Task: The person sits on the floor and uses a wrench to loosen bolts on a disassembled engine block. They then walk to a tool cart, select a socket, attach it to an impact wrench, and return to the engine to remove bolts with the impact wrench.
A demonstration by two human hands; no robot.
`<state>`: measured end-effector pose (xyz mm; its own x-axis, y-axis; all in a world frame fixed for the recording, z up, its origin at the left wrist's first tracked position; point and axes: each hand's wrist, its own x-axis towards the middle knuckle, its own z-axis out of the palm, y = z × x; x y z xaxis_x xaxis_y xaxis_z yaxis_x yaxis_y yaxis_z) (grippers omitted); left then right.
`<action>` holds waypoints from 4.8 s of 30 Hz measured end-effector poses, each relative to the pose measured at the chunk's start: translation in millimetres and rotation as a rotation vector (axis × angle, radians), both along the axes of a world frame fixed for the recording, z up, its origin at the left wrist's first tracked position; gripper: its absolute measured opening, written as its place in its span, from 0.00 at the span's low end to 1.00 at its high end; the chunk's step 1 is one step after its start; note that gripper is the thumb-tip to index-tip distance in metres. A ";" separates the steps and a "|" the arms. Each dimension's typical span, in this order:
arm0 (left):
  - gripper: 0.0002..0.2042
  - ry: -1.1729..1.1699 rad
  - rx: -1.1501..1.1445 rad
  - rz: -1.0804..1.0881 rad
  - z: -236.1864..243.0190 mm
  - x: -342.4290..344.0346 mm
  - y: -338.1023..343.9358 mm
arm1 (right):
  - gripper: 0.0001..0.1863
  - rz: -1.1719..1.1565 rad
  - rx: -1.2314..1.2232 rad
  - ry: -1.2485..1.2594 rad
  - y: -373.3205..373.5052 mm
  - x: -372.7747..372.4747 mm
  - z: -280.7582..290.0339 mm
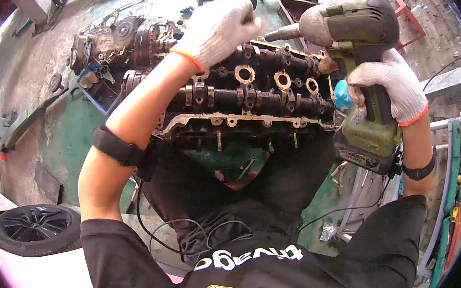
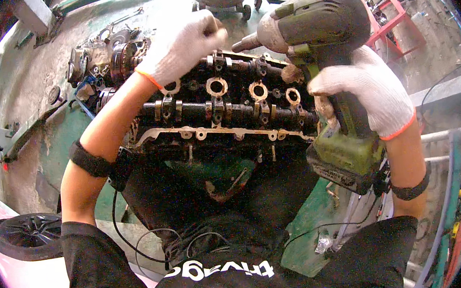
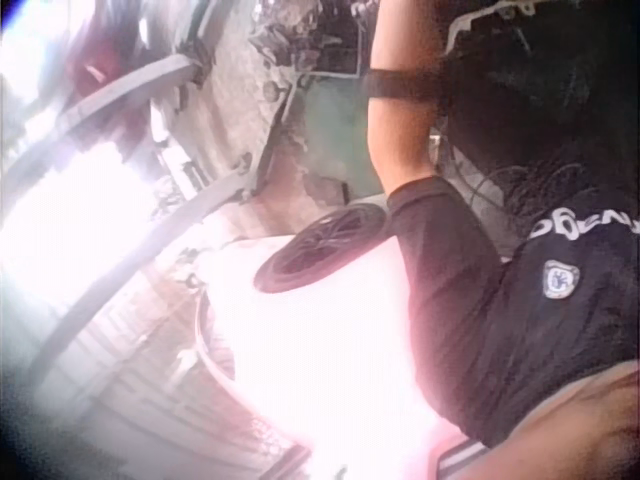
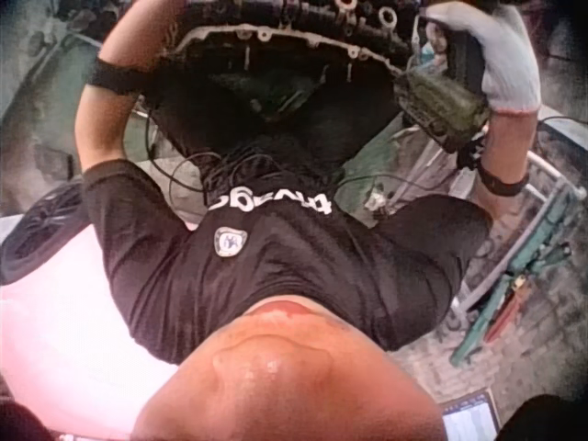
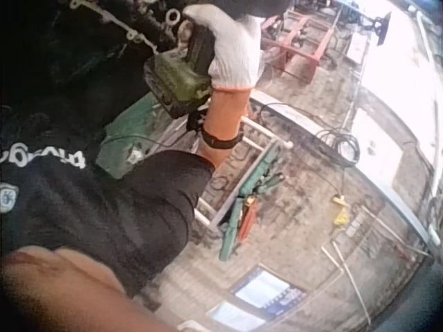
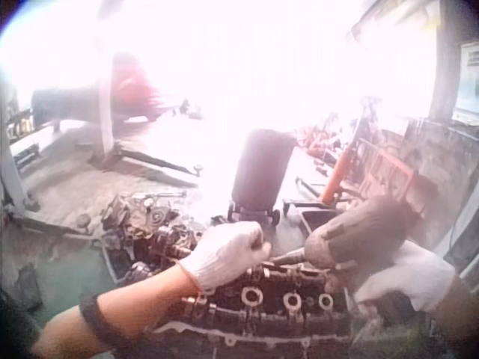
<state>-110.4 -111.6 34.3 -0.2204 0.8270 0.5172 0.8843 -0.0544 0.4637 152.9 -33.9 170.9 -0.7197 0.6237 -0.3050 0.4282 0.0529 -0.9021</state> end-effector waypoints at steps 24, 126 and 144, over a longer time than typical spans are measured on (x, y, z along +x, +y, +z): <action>0.12 -0.650 -0.287 -0.149 -24.6 -4.7 53.2 | 0.08 0.216 -0.084 0.149 -0.2 -16.0 -29.1; 0.10 -0.067 -0.204 -0.142 -17.0 6.4 17.0 | 0.29 -0.215 -0.092 0.391 -38.2 44.5 -56.8; 0.12 -0.146 -0.165 0.101 62.5 31.6 4.9 | 0.26 0.082 -0.396 0.719 -23.3 113.4 -131.3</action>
